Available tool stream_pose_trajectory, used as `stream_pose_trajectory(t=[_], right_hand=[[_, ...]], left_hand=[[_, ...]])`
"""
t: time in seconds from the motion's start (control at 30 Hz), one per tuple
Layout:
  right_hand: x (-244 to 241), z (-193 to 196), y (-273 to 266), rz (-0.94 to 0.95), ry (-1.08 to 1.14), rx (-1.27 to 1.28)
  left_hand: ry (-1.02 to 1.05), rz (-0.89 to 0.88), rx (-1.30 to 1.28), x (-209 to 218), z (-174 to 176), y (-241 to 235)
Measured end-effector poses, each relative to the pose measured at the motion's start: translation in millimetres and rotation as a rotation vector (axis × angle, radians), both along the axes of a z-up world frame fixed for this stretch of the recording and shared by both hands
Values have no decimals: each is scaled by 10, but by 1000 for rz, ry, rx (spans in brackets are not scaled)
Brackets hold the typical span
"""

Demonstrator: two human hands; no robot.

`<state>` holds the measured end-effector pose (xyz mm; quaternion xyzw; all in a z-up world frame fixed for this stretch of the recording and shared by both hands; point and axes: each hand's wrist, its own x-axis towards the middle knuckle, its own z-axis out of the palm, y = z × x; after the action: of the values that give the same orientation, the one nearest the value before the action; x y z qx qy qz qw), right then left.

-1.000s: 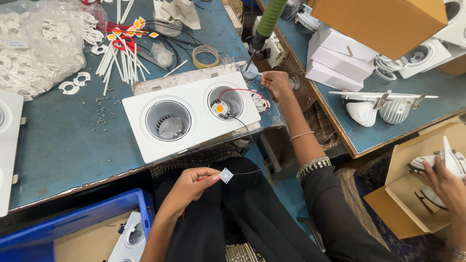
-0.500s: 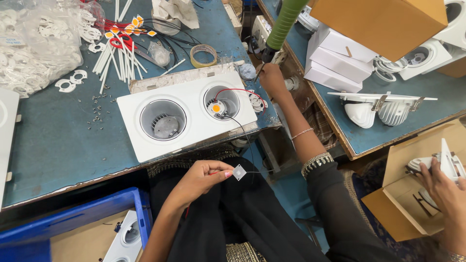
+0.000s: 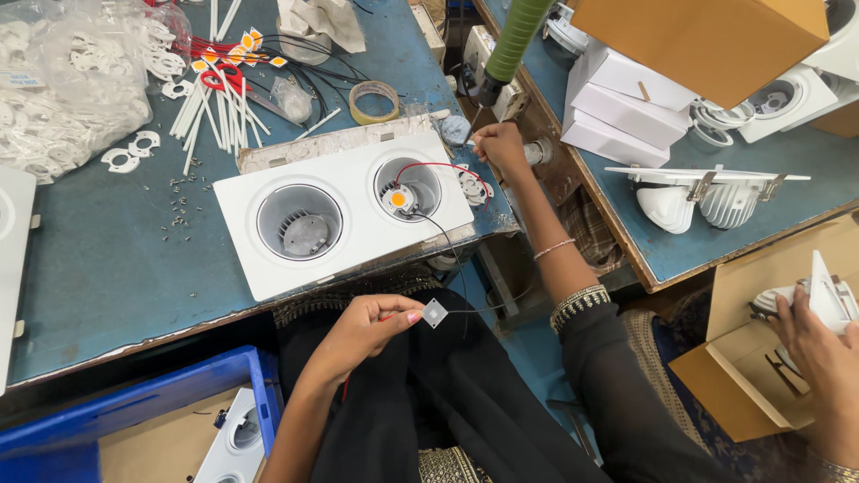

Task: The person assembles a recessed light fixture by positioning components within the housing and using a soldering tool to connect the internal wiring.

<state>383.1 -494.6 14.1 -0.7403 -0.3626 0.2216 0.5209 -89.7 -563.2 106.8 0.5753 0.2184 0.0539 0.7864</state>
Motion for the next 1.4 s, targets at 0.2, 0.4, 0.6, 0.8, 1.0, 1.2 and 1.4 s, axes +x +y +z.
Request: stream_pose_trajectory(t=[0.2, 0.4, 0.6, 0.8, 1.0, 1.2, 1.4], right_hand=[[169, -227, -46, 51, 214, 188], [224, -206, -145, 96, 187, 211], [216, -104, -224, 96, 33, 99], [76, 182, -340, -93, -314, 43], [214, 308, -582, 83, 286, 271], [67, 783, -1199, 55, 489, 358], [-704, 1420, -2140, -25, 294, 507]], left_hand=[[-24, -1, 6, 68, 97, 11], [-80, 2, 2, 221, 149, 20], [-145, 19, -26, 495, 63, 70], [-110, 71, -12, 839, 71, 160], [-156, 184, 68, 1359, -11, 167], [-226, 243, 30, 1719, -25, 52], [-313, 243, -47, 1842, 129, -105]])
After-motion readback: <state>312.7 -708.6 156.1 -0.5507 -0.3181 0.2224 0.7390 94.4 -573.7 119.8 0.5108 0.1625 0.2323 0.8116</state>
